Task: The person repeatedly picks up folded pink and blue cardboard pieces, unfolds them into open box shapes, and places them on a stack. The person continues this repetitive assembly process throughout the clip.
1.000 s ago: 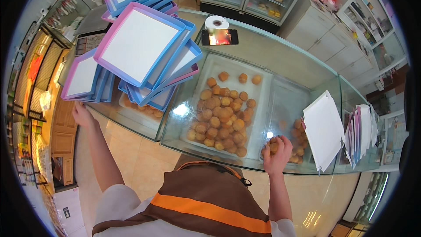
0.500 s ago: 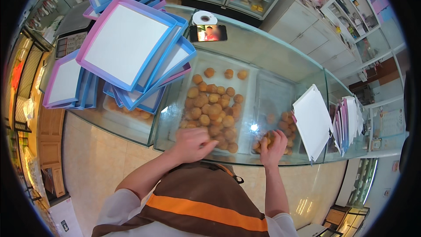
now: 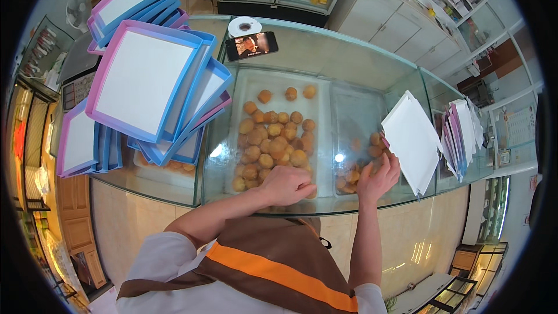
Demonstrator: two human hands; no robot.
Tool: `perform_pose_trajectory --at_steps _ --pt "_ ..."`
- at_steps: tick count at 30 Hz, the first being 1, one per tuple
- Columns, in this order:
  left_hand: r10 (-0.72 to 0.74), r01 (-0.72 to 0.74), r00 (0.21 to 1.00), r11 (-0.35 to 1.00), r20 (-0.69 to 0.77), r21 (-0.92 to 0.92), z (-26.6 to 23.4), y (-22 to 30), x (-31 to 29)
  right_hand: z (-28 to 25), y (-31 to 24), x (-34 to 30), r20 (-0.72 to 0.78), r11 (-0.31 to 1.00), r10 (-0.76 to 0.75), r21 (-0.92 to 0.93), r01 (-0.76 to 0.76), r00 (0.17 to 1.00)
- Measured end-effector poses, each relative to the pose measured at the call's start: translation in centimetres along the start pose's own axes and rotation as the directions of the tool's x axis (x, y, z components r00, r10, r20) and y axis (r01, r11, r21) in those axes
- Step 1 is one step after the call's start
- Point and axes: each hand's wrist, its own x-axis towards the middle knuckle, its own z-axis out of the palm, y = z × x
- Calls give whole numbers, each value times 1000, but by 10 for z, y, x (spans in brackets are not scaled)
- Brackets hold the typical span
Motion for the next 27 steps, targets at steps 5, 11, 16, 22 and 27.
perform_pose_trajectory --at_steps 5,11,16,22,27 --pt "25 -25 998 1000 -66 11 5 -1 0 13 30 20 -76 972 164 -160 -174 984" --pt "31 -24 994 998 -110 66 1 5 4 24 69 31 241 950 290 46 -309 926" --pt "26 -20 993 998 -113 59 10 1 8 22 78 34 267 955 171 191 -226 948" --pt "18 -10 993 998 -117 70 11 4 9 9 72 40 263 930 197 253 -265 944" --pt "49 -40 990 997 -132 69 10 2 10 9 73 36 150 975 87 191 -116 985"
